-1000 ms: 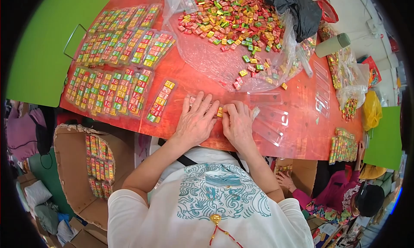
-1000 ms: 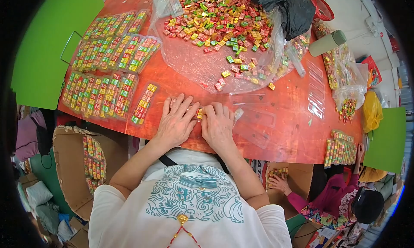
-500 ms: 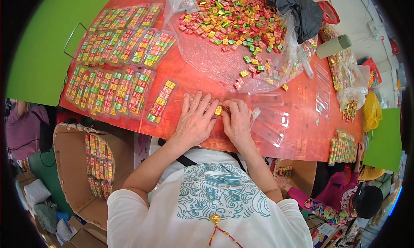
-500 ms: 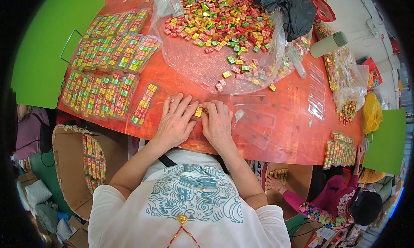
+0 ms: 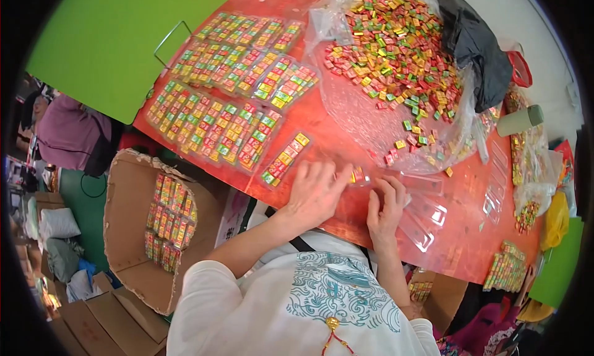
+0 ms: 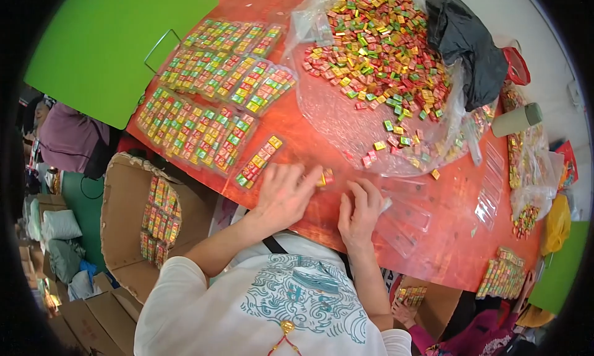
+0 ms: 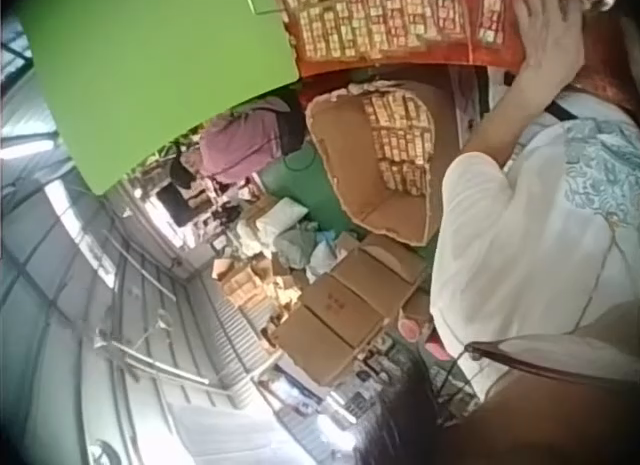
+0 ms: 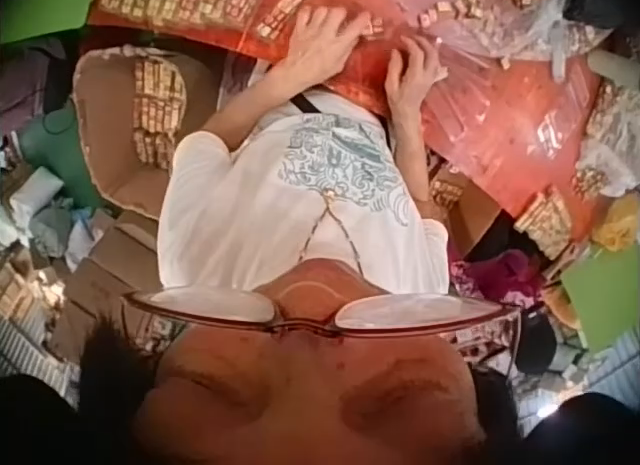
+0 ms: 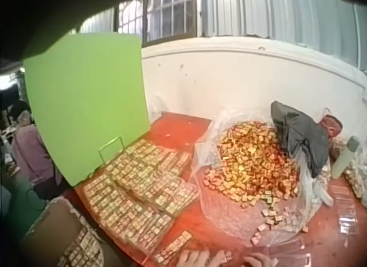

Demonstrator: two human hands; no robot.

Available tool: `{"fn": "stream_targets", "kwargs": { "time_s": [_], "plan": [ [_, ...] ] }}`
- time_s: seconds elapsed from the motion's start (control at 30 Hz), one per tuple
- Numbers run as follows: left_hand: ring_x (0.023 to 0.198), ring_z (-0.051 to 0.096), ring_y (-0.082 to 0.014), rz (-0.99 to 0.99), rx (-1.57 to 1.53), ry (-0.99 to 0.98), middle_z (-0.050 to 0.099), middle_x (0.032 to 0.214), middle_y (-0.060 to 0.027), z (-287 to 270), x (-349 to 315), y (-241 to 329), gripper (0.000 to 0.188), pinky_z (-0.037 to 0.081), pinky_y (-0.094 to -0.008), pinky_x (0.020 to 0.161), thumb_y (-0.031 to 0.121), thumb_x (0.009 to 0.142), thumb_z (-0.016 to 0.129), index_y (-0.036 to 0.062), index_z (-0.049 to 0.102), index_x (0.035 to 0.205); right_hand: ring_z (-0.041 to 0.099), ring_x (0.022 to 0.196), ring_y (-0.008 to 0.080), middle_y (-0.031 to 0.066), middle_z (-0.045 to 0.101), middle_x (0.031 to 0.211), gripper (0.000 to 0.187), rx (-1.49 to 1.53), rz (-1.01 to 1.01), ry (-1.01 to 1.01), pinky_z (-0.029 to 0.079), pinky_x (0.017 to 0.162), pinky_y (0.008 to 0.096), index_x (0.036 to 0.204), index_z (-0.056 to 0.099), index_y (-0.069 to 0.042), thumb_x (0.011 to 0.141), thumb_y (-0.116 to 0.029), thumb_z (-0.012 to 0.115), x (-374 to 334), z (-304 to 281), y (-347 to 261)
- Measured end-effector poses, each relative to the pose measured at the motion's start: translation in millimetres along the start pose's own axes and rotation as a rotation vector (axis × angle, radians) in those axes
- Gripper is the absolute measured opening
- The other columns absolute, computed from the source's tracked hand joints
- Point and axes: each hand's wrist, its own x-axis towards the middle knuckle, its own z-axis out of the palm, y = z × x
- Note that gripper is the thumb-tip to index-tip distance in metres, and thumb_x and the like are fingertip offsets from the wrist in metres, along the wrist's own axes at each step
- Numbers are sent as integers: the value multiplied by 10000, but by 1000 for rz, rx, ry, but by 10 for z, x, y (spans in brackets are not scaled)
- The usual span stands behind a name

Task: Sorting small colorful toy bricks and arranging them into specific layouts before placing them into plastic packaging trays.

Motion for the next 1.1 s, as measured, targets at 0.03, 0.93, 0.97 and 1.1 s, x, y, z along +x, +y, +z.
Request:
{"fn": "stream_targets", "kwargs": {
  "time_s": [0.03, 0.93, 0.97, 1.1],
  "plan": [
    [985, 543, -313, -2, 12, -4, 561, 1088, -142, -92, 10, -49, 445, 402, -459, 858, 161, 889, 664, 74, 603, 1321, 558, 1127, 291, 128, 595, 1227, 270, 12, 0, 1, 321, 1008, 464, 1149, 649, -60, 882, -22, 646, -2, -5, 1],
    [1406, 369, -452, -245, 511, -6, 416, 1519, -220, 22, -22, -745, 601, 197, -712, 1098, 154, 841, 662, 122, 530, 1426, 609, 1039, 295, 118, 647, 1118, 233, 18, -90, -129, 416, 933, 403, 1070, 677, -56, 840, -20, 692, 30, -29, -65],
    [1408, 369, -449, -244, 502, 7, 415, 1520, -220, 25, -20, -748, 603, 196, -712, 1099, 162, 840, 671, 118, 531, 1425, 609, 1039, 295, 118, 647, 1118, 233, 17, -91, -128, 416, 933, 403, 1070, 677, -56, 840, -20, 692, 33, -33, -72],
    [1410, 376, -432, -242, 327, 54, 413, 1523, -215, -117, -27, -566, 606, 198, -696, 1111, 198, 850, 700, 115, 531, 1426, 613, 1029, 298, 119, 647, 1102, 227, 15, -83, -151, 427, 922, 409, 1066, 674, -48, 842, -19, 690, 53, -34, -95]
  ]
}}
